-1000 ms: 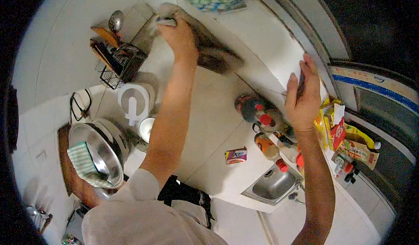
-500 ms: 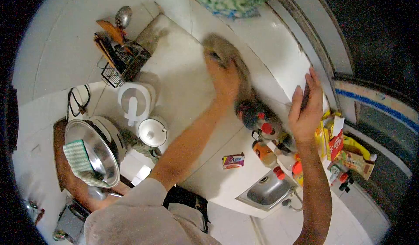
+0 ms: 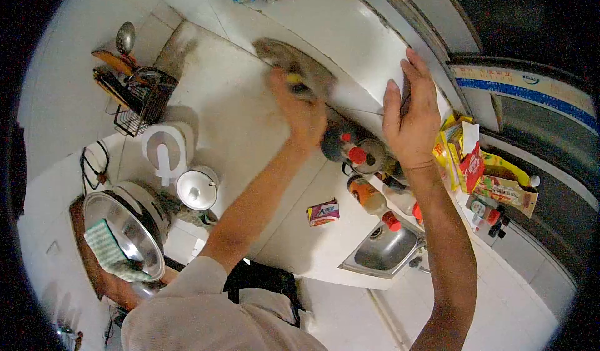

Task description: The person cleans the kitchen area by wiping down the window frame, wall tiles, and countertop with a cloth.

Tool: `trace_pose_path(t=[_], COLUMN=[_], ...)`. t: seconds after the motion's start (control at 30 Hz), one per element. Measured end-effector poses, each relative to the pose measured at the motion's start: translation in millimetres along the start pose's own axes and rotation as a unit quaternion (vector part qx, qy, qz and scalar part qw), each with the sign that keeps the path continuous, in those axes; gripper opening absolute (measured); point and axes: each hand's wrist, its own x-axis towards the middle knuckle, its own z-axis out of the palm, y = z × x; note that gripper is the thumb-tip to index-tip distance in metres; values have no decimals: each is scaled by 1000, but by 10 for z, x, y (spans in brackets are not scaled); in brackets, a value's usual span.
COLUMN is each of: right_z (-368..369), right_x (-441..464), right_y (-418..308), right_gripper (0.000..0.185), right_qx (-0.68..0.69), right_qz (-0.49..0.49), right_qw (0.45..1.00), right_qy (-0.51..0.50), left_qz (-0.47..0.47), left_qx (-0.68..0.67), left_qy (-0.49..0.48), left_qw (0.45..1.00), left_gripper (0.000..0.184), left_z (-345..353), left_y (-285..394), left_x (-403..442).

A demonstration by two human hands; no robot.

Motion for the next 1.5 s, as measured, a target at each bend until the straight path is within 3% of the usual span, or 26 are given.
trace_pose_path(t=[0.1, 0.17, 0.2, 0.3, 0.33, 0.4, 0.43, 0.5, 0.6, 0.67, 0.73, 0.8, 0.9, 0.97, 1.03, 1.1, 1.17, 1.23, 1.3, 1.37, 1.5], right_z=[-22, 9, 8, 31, 19, -25, -8, -14, 11, 14, 26, 20, 43, 2, 0, 23, -1, -13, 23, 46, -9], right_x=[1, -19, -16, 14, 25, -15, 16, -16, -5, -20, 5, -10, -23, 4, -10, -6, 14, -2, -13, -16, -1], right_y=[9, 33, 9, 33, 16, -34, -47, -31, 7, -31, -19, 19, 34, -30, -40, -10, 33, -11, -4, 0, -15], right_gripper=[35, 35, 36, 36, 36, 36, 36, 36, 36, 36, 37, 37, 37, 37, 36, 35, 35, 35, 36, 36, 37], right_qx=[-12, 1, 4, 28, 31, 30, 28, 19, 10, 35, 40, 29, 28, 23, 19, 28, -4, -25, 13, 32, -9], right_qz=[-6, -8, -5, 6, 6, 16, 21, 24, 14, 30, 25, 6, 8, 16, 24, 20, 10, 9, 13, 15, 11], right_qw=[1000, 1000, 1000, 999, 999, 999, 999, 999, 1000, 999, 999, 999, 999, 999, 999, 999, 1000, 999, 1000, 999, 999], right_qy=[-5, -6, -11, -18, -20, -28, -28, -29, -23, -22, -21, -25, -21, -33, -32, -16, -14, -24, -18, -14, -28], left_qz=[99, 107, 214, 219, 140, 153, 16, -80, -121, -116, -76, -45, -55, -40, -74, -82, -48, -112, -86, -123, -78], left_qx=[64, -46, 14, -1, -25, 4, -40, -117, -211, -8, 48, 55, 0, 36, -61, -138, -113, 2, 4, -32, -18], left_qy=[-59, -75, -94, -146, -145, 55, 98, 62, 4, -47, -130, -252, -188, -45, 53, 78, 77, -32, -150, -206, -172], left_qw=[991, 990, 972, 965, 979, 987, 994, 988, 970, 992, 988, 965, 981, 998, 994, 984, 989, 993, 985, 970, 982], left_gripper=[46, 30, 26, 30, 39, 55, 64, 70, 72, 75, 79, 83, 86, 69, 53, 44, 42, 55, 71, 83, 86], left_z=[134, 126, 58, -28, -52, 36, 68, -133, -284, -137, 155, 22, 8, 138, 99, 30, 59, 69, 114, 162, 19], left_y=[229, 422, 381, 192, 192, -71, -265, -607, -594, -805, -1153, -813, -726, -971, -1182, -1168, -1159, -796, -630, -632, -559], left_x=[-476, -525, -473, -247, -172, 107, 326, 918, 934, 586, -28, -210, -114, 66, 645, 832, 727, 270, -213, -428, -82])
